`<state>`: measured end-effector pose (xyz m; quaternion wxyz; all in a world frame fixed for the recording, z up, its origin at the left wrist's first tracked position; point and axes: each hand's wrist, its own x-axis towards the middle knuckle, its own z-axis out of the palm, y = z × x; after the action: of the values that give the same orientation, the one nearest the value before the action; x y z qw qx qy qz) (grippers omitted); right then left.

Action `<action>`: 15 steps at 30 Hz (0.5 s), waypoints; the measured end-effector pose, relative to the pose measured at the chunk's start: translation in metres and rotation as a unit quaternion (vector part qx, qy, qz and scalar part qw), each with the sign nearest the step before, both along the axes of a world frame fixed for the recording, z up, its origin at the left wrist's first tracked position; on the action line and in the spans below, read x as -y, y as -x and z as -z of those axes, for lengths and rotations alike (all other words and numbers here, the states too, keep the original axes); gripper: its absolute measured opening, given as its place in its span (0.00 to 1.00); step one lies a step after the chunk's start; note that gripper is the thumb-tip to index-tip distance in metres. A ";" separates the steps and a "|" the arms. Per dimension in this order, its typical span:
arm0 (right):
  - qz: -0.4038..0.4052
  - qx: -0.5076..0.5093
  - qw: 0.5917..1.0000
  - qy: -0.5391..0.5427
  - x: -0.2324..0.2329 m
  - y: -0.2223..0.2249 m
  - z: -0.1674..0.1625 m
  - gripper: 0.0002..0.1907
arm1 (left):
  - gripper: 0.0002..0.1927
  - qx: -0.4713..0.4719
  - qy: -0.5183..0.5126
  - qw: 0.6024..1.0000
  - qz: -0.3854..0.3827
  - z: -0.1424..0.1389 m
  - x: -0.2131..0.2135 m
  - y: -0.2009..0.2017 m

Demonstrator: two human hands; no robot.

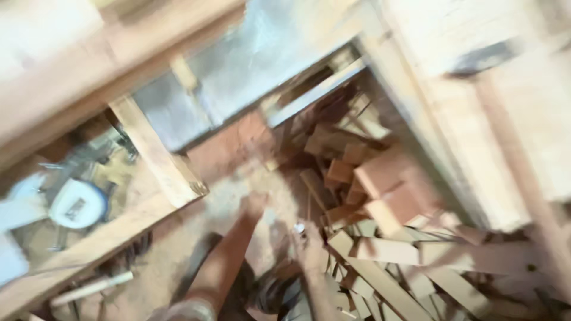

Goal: The person handles small wooden blocks at a workbench, aligning and pressing pieces together, then picks up a white glue bottle and applies glue to the wood pieces, pressing them together and setting assembled pieces on the bench.

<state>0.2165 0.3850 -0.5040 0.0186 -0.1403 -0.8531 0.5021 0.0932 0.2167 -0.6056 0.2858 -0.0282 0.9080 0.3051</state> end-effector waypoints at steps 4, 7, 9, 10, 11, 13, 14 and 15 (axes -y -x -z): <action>0.073 0.196 0.974 0.084 0.011 -0.059 -0.065 0.19 | 0.04 0.085 -0.139 0.986 -0.019 -0.095 -0.012 -0.038; 0.092 0.070 0.989 0.091 0.007 -0.105 -0.140 0.23 | 0.05 0.191 -0.419 0.882 -0.105 -0.175 -0.015 -0.064; 0.105 0.020 0.992 0.060 -0.002 -0.119 -0.195 0.21 | 0.04 0.221 -0.505 0.825 -0.126 -0.239 -0.017 -0.076; 0.114 0.006 0.992 0.044 -0.008 -0.128 -0.224 0.21 | 0.06 0.224 -0.466 0.850 -0.104 -0.271 -0.023 -0.075; 0.120 0.025 0.991 0.048 -0.014 -0.133 -0.255 0.20 | 0.08 0.228 -0.426 0.872 -0.080 -0.306 -0.026 -0.070; 0.140 0.060 0.987 0.056 -0.025 -0.120 -0.304 0.18 | 0.06 0.140 -0.372 0.914 0.083 -0.373 -0.029 -0.034; 0.134 0.048 0.987 0.071 -0.031 -0.113 -0.328 0.17 | 0.06 0.068 -0.349 0.919 0.172 -0.405 -0.030 -0.007; 0.131 0.035 0.987 0.085 -0.036 -0.102 -0.348 0.16 | 0.07 -0.002 -0.338 0.910 0.239 -0.436 -0.032 0.026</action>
<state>0.3181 0.4207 -0.1563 0.0427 -0.2694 -0.7817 0.5609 0.0670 0.2484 -0.1695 0.3412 0.2884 0.7308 0.5161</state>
